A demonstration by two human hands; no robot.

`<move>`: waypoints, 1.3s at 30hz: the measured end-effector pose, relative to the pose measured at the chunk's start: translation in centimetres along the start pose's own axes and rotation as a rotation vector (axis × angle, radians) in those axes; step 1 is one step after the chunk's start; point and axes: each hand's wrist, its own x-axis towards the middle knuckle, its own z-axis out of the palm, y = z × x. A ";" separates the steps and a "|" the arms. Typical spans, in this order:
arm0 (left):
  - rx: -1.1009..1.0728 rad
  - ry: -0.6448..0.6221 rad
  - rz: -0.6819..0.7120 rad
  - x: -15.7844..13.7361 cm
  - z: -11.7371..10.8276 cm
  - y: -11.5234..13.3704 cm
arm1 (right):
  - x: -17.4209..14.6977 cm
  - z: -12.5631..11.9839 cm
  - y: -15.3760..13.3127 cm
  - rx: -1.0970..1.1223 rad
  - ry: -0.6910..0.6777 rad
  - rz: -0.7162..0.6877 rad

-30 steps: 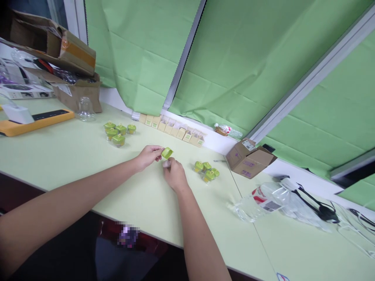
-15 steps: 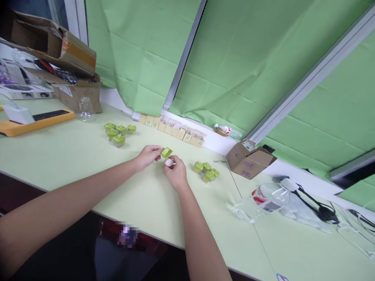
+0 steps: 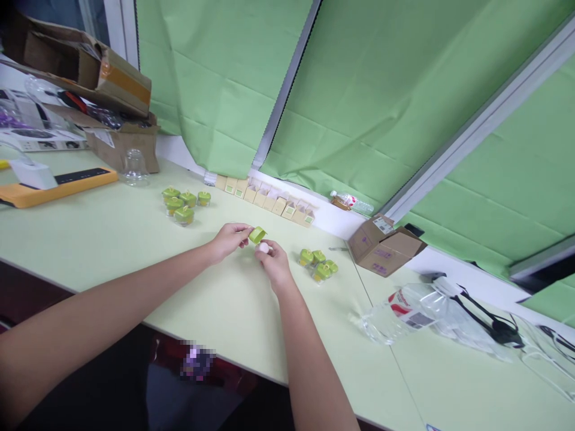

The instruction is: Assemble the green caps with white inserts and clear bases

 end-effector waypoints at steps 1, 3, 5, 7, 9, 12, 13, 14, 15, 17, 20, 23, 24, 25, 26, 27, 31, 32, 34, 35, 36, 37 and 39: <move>0.000 0.001 -0.003 0.0 0.0 0.0 | 0.0 0.0 -0.1 0.034 -0.006 0.019; 0.003 -0.001 -0.009 0.1 0.0 -0.1 | 0.0 -0.1 -0.3 0.116 -0.023 0.055; 0.010 -0.003 -0.008 0.2 0.0 -0.3 | 0.1 -0.3 -0.5 0.212 -0.042 0.084; 0.019 -0.004 -0.003 0.2 0.0 -0.3 | 0.2 -0.4 -0.6 0.303 -0.055 0.107; 0.027 -0.004 -0.001 0.3 -0.1 -0.4 | 0.2 -0.6 -0.7 0.360 -0.054 0.118; 0.038 -0.008 0.005 0.2 -0.1 -0.3 | 0.1 -0.7 -0.7 0.362 -0.037 0.121; 0.042 -0.008 0.007 0.2 -0.1 -0.3 | 0.0 -0.7 -0.7 0.352 -0.033 0.126; 0.045 -0.006 0.008 0.2 -0.1 -0.3 | 0.0 -0.8 -0.7 0.343 -0.031 0.131; 0.046 -0.004 0.008 0.2 -0.1 -0.3 | -0.1 -0.8 -0.7 0.337 -0.032 0.135; 0.042 -0.001 0.003 0.2 -0.1 -0.3 | -0.2 -0.7 -0.8 0.340 -0.038 0.134; 0.034 -0.009 0.003 0.2 -0.1 -0.3 | -0.3 -0.6 -0.8 0.369 -0.042 0.122; 0.042 -0.005 0.006 0.2 0.0 -0.3 | -0.2 -0.5 -0.8 0.384 -0.035 0.108; 0.044 -0.003 0.007 0.2 0.0 -0.3 | -0.1 -0.5 -0.7 0.385 -0.032 0.099; 0.045 0.000 0.008 0.2 0.0 -0.3 | -0.1 -0.5 -0.7 0.386 -0.026 0.088; 0.047 0.002 0.009 0.2 0.0 -0.3 | 0.0 -0.5 -0.7 0.386 -0.020 0.076; 0.048 0.005 0.011 0.2 0.0 -0.3 | 0.0 -0.5 -0.7 0.386 -0.012 0.062; 0.054 0.012 0.020 0.2 0.0 -0.2 | 0.1 -0.5 -0.9 0.395 0.020 0.011; 0.054 0.010 0.019 0.1 0.0 -0.2 | 0.1 -0.4 -0.9 0.399 0.024 -0.006; 0.047 -0.002 0.008 0.1 -0.1 -0.1 | 0.0 -0.3 -0.8 0.386 0.034 -0.047; 0.041 -0.009 0.001 0.1 -0.1 0.0 | 0.0 -0.3 -0.7 0.359 0.043 -0.072; 0.033 -0.014 -0.003 0.0 -0.1 0.0 | 0.1 -0.2 -0.6 0.320 0.054 -0.096; 0.023 -0.017 -0.006 0.0 -0.1 0.1 | 0.1 -0.1 -0.5 0.276 0.070 -0.119; 0.002 -0.016 -0.007 0.0 0.0 0.2 | 0.1 0.0 -0.4 0.197 0.098 -0.167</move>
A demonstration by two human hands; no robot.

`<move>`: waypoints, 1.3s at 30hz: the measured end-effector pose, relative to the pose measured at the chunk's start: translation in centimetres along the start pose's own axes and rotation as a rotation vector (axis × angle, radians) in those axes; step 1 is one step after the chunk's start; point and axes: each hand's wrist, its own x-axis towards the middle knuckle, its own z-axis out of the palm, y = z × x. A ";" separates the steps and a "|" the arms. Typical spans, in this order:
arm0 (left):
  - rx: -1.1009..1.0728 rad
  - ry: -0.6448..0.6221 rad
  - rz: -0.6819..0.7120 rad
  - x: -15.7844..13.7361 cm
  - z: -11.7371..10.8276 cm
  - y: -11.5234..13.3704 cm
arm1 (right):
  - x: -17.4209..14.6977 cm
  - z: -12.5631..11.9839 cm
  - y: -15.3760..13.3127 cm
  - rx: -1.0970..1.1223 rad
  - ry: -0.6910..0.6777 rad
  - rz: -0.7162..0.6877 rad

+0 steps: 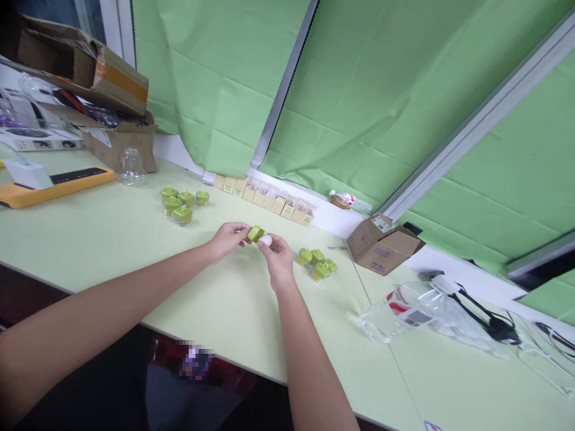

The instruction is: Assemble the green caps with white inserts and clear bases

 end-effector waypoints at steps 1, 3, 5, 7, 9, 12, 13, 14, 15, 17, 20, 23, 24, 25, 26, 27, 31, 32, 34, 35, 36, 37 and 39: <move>-0.010 0.003 0.003 0.0 0.0 0.0 | 0.0 0.0 0.0 -0.026 0.008 -0.027; -0.029 0.006 0.008 0.0 0.1 0.1 | -0.2 0.2 -0.1 -0.053 0.020 -0.075; -0.045 0.006 0.012 0.0 0.2 0.0 | -0.4 0.3 -0.4 -0.067 0.016 -0.102; -0.056 0.006 0.007 -0.1 0.2 0.0 | -0.6 0.4 -0.6 -0.067 0.005 -0.115; -0.063 0.006 -0.009 -0.1 0.2 0.0 | -0.7 0.5 -0.7 -0.072 -0.001 -0.133; -0.071 0.006 -0.023 -0.2 0.2 0.1 | -0.8 0.6 -0.6 -0.065 -0.007 -0.158; -0.074 0.008 -0.023 -0.2 0.2 0.1 | -0.8 0.6 -0.6 -0.052 -0.009 -0.158; -0.078 0.013 -0.023 -0.2 0.2 0.2 | -0.8 0.7 -0.6 -0.035 -0.012 -0.158; -0.081 0.018 -0.024 -0.2 0.2 0.2 | -0.7 0.7 -0.5 -0.020 -0.015 -0.159; -0.086 0.025 -0.029 -0.2 0.2 0.2 | -0.7 0.7 -0.5 -0.021 -0.020 -0.166; -0.083 0.026 -0.031 -0.2 0.2 0.3 | -0.7 0.7 -0.5 -0.061 -0.021 -0.183; -0.074 0.025 -0.010 -0.2 0.3 0.1 | -0.9 0.7 -0.4 -0.097 -0.001 -0.200; -0.079 0.027 -0.005 -0.1 0.3 0.1 | -0.9 0.7 -0.4 -0.120 -0.004 -0.201; -0.090 0.032 -0.006 -0.1 0.4 -0.1 | -0.9 0.7 -0.3 -0.145 -0.012 -0.201; -0.107 0.037 -0.013 0.0 0.4 -0.2 | -1.0 0.7 -0.2 -0.170 -0.025 -0.202; -0.127 0.041 -0.024 0.0 0.4 -0.3 | -1.0 0.7 -0.1 -0.187 -0.038 -0.203; -0.191 0.050 -0.054 0.1 0.5 -0.6 | -0.7 0.6 0.3 -0.169 -0.046 -0.219; -0.201 0.047 -0.054 0.1 0.5 -0.6 | -0.5 0.5 0.4 -0.160 -0.043 -0.220; -0.219 0.040 -0.047 0.1 0.5 -0.6 | -0.3 0.4 0.5 -0.153 -0.035 -0.218; -0.227 0.037 -0.039 0.1 0.4 -0.6 | -0.2 0.3 0.4 -0.151 -0.032 -0.214; -0.233 0.037 -0.027 0.1 0.4 -0.6 | -0.1 0.3 0.4 -0.145 -0.030 -0.209; -0.237 0.041 -0.014 0.2 0.4 -0.7 | 0.0 0.2 0.4 -0.136 -0.028 -0.204; -0.237 0.043 0.018 0.2 0.4 -0.8 | 0.0 0.2 0.2 -0.109 -0.028 -0.193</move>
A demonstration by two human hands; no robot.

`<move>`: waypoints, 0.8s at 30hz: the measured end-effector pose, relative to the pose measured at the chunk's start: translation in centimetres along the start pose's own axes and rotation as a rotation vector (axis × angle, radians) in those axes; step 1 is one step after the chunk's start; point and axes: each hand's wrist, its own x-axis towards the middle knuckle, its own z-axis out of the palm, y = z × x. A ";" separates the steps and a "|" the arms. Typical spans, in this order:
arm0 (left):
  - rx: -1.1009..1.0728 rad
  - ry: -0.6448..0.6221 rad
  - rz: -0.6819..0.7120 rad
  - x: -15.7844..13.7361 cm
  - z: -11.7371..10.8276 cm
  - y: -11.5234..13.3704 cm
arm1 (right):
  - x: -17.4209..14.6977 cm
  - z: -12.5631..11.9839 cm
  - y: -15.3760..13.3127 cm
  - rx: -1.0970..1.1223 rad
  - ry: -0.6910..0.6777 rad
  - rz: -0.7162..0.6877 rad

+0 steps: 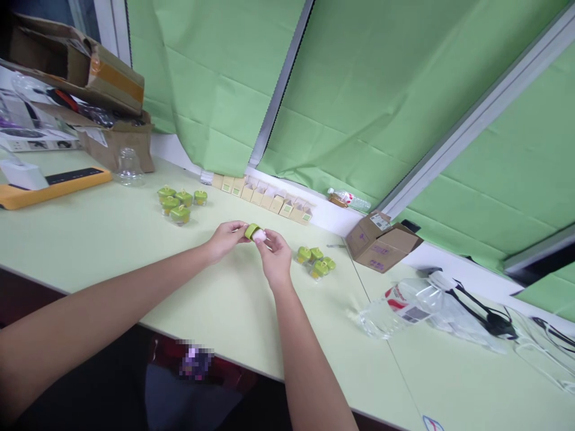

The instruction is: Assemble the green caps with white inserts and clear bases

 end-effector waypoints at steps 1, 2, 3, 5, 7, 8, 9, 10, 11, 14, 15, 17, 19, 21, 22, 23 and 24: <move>0.001 -0.003 0.016 0.0 0.0 -0.1 | 0.0 0.0 -0.1 0.014 -0.002 0.004; 0.003 -0.006 0.031 0.1 0.0 -0.2 | 0.0 0.0 -0.2 0.027 -0.006 0.007; 0.004 -0.010 0.044 0.1 -0.1 -0.2 | 0.0 0.1 -0.3 0.037 -0.010 0.007; 0.003 -0.015 0.063 0.2 -0.2 -0.4 | -0.1 0.2 -0.3 0.047 -0.015 -0.001; -0.003 -0.018 0.079 0.2 -0.2 -0.5 | -0.1 0.3 -0.2 0.040 -0.013 -0.009; -0.005 -0.019 0.088 0.2 -0.2 -0.6 | -0.1 0.4 -0.1 0.033 -0.007 -0.017; -0.007 -0.017 0.097 0.2 -0.2 -0.6 | -0.1 0.4 0.0 0.024 0.004 -0.032; -0.008 -0.014 0.106 0.2 -0.2 -0.7 | -0.1 0.4 0.2 0.011 0.017 -0.056; -0.008 -0.009 0.112 0.2 -0.1 -0.7 | -0.1 0.4 0.4 -0.011 0.028 -0.087; -0.013 0.007 0.115 0.1 0.1 -0.7 | -0.4 0.5 0.5 -0.136 0.042 -0.200; -0.017 0.014 0.110 0.1 0.2 -0.7 | -0.6 0.6 0.5 -0.187 0.042 -0.232; -0.031 0.022 0.094 0.0 0.3 -0.5 | -0.9 0.7 0.2 -0.282 0.041 -0.297; -0.042 0.022 0.072 -0.2 0.3 -0.3 | -1.1 0.8 -0.2 -0.356 0.029 -0.369; -0.045 0.019 0.047 -0.3 0.3 -0.2 | -1.2 0.7 -0.5 -0.423 0.006 -0.442; -0.044 0.014 0.033 -0.4 0.4 -0.1 | -1.2 0.7 -0.6 -0.456 0.002 -0.471; -0.046 0.005 0.018 -0.5 0.4 -0.1 | -1.1 0.7 -0.7 -0.488 0.006 -0.491; -0.051 -0.006 0.006 -0.6 0.5 -0.1 | -1.1 0.6 -0.7 -0.518 0.012 -0.505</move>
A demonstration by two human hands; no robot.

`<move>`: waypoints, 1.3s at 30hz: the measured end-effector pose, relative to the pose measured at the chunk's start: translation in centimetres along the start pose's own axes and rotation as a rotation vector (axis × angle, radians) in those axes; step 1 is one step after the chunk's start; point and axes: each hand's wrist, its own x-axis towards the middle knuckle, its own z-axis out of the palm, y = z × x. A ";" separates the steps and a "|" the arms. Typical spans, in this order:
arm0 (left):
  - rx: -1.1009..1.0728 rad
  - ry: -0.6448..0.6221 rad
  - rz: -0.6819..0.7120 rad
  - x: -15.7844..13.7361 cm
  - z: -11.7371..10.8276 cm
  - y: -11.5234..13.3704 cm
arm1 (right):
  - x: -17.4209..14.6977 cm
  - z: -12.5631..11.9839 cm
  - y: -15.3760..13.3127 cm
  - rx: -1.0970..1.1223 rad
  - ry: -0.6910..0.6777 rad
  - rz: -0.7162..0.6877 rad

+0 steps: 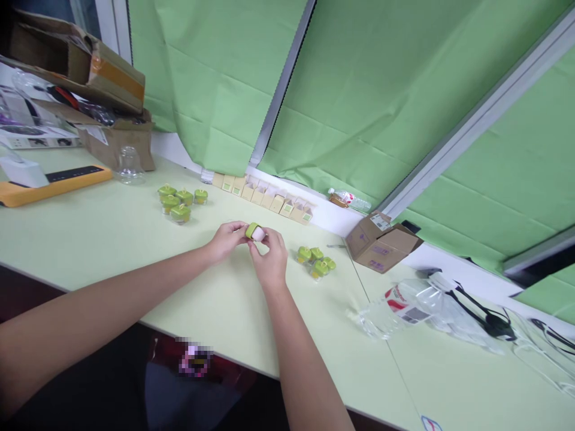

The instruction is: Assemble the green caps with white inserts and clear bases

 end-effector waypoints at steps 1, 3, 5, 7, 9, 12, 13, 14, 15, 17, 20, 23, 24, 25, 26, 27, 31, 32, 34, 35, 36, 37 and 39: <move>-0.007 -0.011 -0.008 -0.1 0.1 0.0 | 0.1 0.0 0.0 -0.025 0.004 -0.006; -0.016 -0.016 -0.013 -0.2 0.2 0.0 | 0.1 -0.1 0.1 -0.048 0.014 0.000; -0.018 -0.004 -0.006 -0.3 0.3 0.0 | 0.1 -0.1 0.2 -0.044 0.021 0.016; -0.020 -0.004 0.004 -0.3 0.3 0.0 | 0.1 -0.1 0.3 -0.046 0.026 0.018; -0.027 -0.015 0.000 -0.3 0.3 -0.1 | 0.1 -0.1 0.4 -0.069 0.021 -0.003; -0.042 -0.026 -0.028 -0.2 0.1 -0.2 | 0.0 -0.1 0.4 -0.098 0.006 -0.022; -0.045 -0.026 -0.038 -0.2 0.0 -0.3 | 0.0 -0.1 0.4 -0.100 0.000 -0.017; -0.050 -0.027 -0.047 -0.2 0.0 -0.3 | -0.1 -0.1 0.4 -0.097 -0.001 -0.010; -0.058 -0.032 -0.056 -0.1 0.0 -0.3 | -0.1 -0.1 0.4 -0.093 -0.001 -0.003; -0.090 -0.050 -0.073 0.0 0.0 -0.2 | -0.2 0.0 0.4 -0.087 0.006 0.007; -0.157 -0.081 -0.096 0.1 0.0 -0.1 | -0.4 0.3 0.4 -0.088 0.027 0.012; -0.216 -0.103 -0.126 0.1 -0.1 0.1 | -0.5 0.5 0.3 -0.095 0.058 0.007; -0.234 -0.109 -0.135 0.1 -0.1 0.1 | -0.5 0.5 0.3 -0.093 0.064 0.003; -0.249 -0.115 -0.143 0.1 -0.1 0.2 | -0.5 0.5 0.3 -0.092 0.070 0.000; -0.262 -0.122 -0.148 0.0 -0.1 0.3 | -0.5 0.5 0.2 -0.090 0.074 -0.004; -0.272 -0.132 -0.152 0.0 -0.1 0.4 | -0.5 0.5 0.3 -0.091 0.077 -0.011; -0.295 -0.175 -0.160 0.0 -0.2 0.6 | -0.6 0.3 0.3 -0.107 0.094 -0.026; -0.297 -0.180 -0.157 0.0 -0.2 0.7 | -0.6 0.2 0.3 -0.104 0.095 -0.025; -0.292 -0.182 -0.149 0.0 -0.2 0.7 | -0.6 0.2 0.0 -0.080 0.090 -0.018; -0.286 -0.180 -0.144 0.0 -0.2 0.7 | -0.6 0.2 -0.2 -0.058 0.082 -0.016; -0.277 -0.176 -0.141 0.0 -0.3 0.7 | -0.6 0.2 -0.5 -0.030 0.074 -0.010; -0.270 -0.172 -0.138 0.0 -0.3 0.7 | -0.5 0.2 -0.7 0.004 0.069 0.001; -0.268 -0.186 -0.140 0.0 -0.3 0.7 | -0.3 0.3 -1.0 0.098 0.072 0.060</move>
